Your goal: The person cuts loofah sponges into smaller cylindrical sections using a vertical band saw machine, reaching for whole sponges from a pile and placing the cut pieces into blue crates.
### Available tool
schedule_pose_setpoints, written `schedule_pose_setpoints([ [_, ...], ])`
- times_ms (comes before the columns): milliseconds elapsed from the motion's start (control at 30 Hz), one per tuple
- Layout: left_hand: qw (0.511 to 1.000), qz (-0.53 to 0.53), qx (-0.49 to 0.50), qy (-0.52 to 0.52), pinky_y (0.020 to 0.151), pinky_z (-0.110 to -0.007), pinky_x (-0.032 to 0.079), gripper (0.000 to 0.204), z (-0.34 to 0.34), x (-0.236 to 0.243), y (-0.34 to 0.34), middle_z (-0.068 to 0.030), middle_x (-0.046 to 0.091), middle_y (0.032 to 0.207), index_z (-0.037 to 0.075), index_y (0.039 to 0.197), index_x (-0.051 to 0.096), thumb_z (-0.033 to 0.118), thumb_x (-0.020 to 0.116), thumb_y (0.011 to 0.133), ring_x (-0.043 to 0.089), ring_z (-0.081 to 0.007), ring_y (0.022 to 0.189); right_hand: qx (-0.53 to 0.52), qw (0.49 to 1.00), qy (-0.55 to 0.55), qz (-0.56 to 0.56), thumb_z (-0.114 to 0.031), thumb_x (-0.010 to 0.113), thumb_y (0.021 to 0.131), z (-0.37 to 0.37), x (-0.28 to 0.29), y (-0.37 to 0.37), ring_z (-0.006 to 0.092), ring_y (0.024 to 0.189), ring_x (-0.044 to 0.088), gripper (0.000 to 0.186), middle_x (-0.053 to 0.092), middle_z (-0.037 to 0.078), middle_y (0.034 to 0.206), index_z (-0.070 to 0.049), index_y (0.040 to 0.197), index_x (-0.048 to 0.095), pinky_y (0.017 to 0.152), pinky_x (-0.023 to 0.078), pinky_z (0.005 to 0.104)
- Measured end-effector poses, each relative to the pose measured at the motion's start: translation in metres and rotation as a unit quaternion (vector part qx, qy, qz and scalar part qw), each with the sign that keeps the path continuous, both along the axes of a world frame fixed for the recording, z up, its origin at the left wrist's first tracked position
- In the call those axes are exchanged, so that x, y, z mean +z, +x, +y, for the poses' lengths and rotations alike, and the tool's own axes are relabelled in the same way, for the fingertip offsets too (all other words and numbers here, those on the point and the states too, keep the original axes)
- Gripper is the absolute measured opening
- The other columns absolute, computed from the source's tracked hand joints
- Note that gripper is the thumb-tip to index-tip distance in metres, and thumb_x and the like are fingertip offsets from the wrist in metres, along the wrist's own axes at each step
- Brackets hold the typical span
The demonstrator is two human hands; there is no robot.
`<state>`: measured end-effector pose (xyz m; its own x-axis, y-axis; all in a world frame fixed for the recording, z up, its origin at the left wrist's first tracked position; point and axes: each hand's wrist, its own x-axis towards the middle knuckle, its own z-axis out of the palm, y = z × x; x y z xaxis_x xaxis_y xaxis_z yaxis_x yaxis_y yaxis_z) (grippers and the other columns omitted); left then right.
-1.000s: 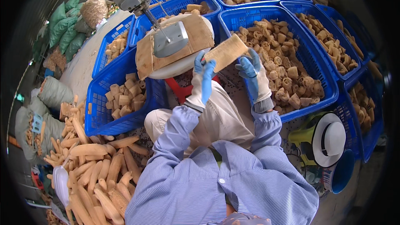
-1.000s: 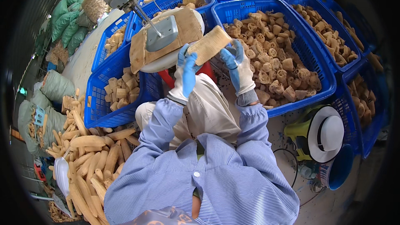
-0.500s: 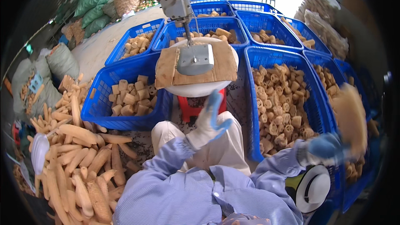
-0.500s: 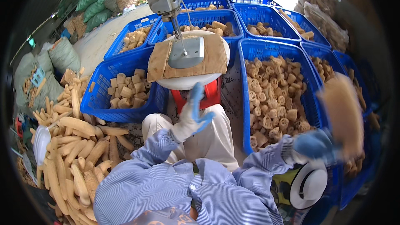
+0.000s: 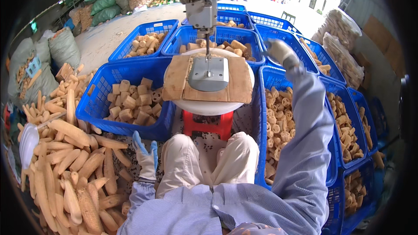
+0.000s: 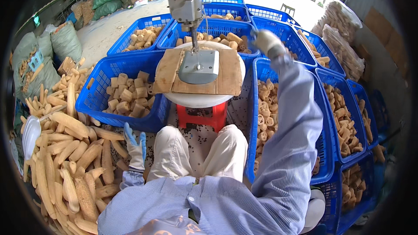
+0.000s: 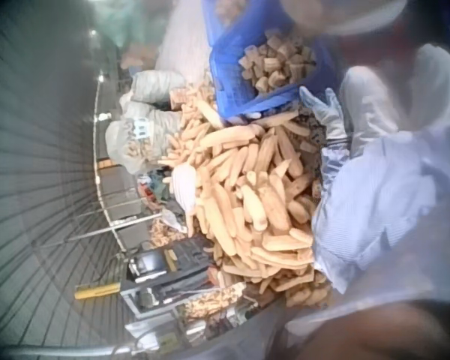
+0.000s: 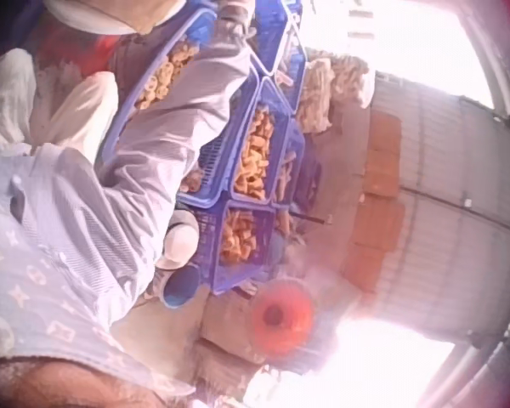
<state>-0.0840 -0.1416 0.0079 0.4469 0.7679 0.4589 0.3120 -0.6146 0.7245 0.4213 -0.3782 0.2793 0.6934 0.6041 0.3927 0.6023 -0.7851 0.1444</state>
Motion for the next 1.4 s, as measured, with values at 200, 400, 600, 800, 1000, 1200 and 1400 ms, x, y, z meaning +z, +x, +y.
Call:
schedule_pose_setpoints([
  [200, 0.962, 0.213, 0.091, -0.142, 0.109, -0.045, 0.04, 0.084, 0.015, -0.087, -0.079, -0.0226, 0.037, 0.151, 0.01, 0.154, 0.027, 0.036, 0.071, 0.087, 0.042, -0.0407, 0.135, 0.078, 0.955, 0.105, 0.267, -0.042, 0.072, 0.087, -0.03, -0.115, -0.06, 0.0317, 0.095, 0.07, 0.049, 0.072, 0.015, 0.103, -0.007, 0.121, 0.065, 0.082, 0.055, 0.0396],
  [400, 0.874, 0.32, 0.111, -0.349, 0.102, -0.046, 0.046, 0.087, 0.0, -0.136, -0.098, -0.0264, 0.043, 0.145, 0.011, 0.151, 0.034, 0.041, 0.074, 0.079, 0.049, -0.0422, 0.127, 0.095, 0.872, 0.356, 0.323, -0.029, 0.076, 0.088, -0.058, -0.177, -0.113, 0.0219, 0.087, 0.069, 0.049, 0.073, 0.014, 0.101, 0.002, 0.123, 0.061, 0.078, 0.054, 0.0317],
  [600, 0.876, 0.311, 0.21, -0.303, 0.092, -0.046, 0.053, 0.087, -0.01, -0.271, -0.121, -0.0115, 0.063, 0.127, 0.037, 0.143, 0.046, 0.055, 0.076, 0.064, 0.062, -0.0353, 0.116, 0.096, 0.778, 0.534, 0.317, -0.005, 0.065, 0.093, -0.047, -0.243, -0.11, 0.0124, 0.095, 0.063, 0.033, 0.068, 0.009, 0.112, 0.005, 0.124, 0.061, 0.088, 0.051, 0.0257],
  [800, 0.851, 0.376, 0.136, -0.341, 0.101, -0.048, 0.044, 0.075, -0.014, -0.268, -0.136, -0.0212, 0.058, 0.129, 0.011, 0.142, 0.045, 0.043, 0.071, 0.079, 0.054, -0.0392, 0.121, 0.137, 0.975, 0.149, 0.091, -0.004, 0.055, 0.096, -0.094, -0.241, -0.099, 0.0247, 0.112, 0.064, 0.029, 0.062, 0.014, 0.131, 0.004, 0.123, 0.063, 0.096, 0.052, 0.0319],
  [1000, 0.799, 0.534, 0.072, -0.266, 0.116, -0.06, 0.017, 0.087, -0.052, -0.293, -0.138, -0.0191, 0.035, 0.153, 0.016, 0.15, 0.036, 0.047, 0.074, 0.078, 0.023, -0.0411, 0.145, -0.014, 0.823, 0.424, 0.378, -0.02, 0.062, 0.095, -0.051, -0.23, -0.118, 0.0298, 0.116, 0.063, 0.041, 0.063, 0.015, 0.129, 0.002, 0.129, 0.06, 0.098, 0.049, 0.0361],
  [1200, 0.791, 0.602, -0.109, -0.026, 0.118, -0.065, 0.0, 0.058, -0.099, -0.373, -0.149, -0.0148, 0.032, 0.156, 0.019, 0.148, 0.041, 0.031, 0.054, 0.093, 0.018, -0.0407, 0.148, -0.033, 0.829, 0.415, 0.373, -0.022, 0.059, 0.097, -0.037, -0.219, -0.129, 0.0292, 0.119, 0.062, 0.041, 0.063, 0.016, 0.129, 0.001, 0.131, 0.058, 0.101, 0.047, 0.0371],
  [1400, 0.696, 0.701, -0.153, -0.039, 0.118, -0.063, 0.005, 0.055, -0.016, -0.329, -0.154, -0.0125, 0.036, 0.154, 0.017, 0.145, 0.045, 0.027, 0.055, 0.092, 0.025, -0.0359, 0.146, -0.028, 0.816, 0.426, 0.389, -0.022, 0.06, 0.097, -0.04, -0.224, -0.133, 0.0282, 0.115, 0.064, 0.04, 0.065, 0.014, 0.126, 0.002, 0.129, 0.06, 0.098, 0.049, 0.0363],
])
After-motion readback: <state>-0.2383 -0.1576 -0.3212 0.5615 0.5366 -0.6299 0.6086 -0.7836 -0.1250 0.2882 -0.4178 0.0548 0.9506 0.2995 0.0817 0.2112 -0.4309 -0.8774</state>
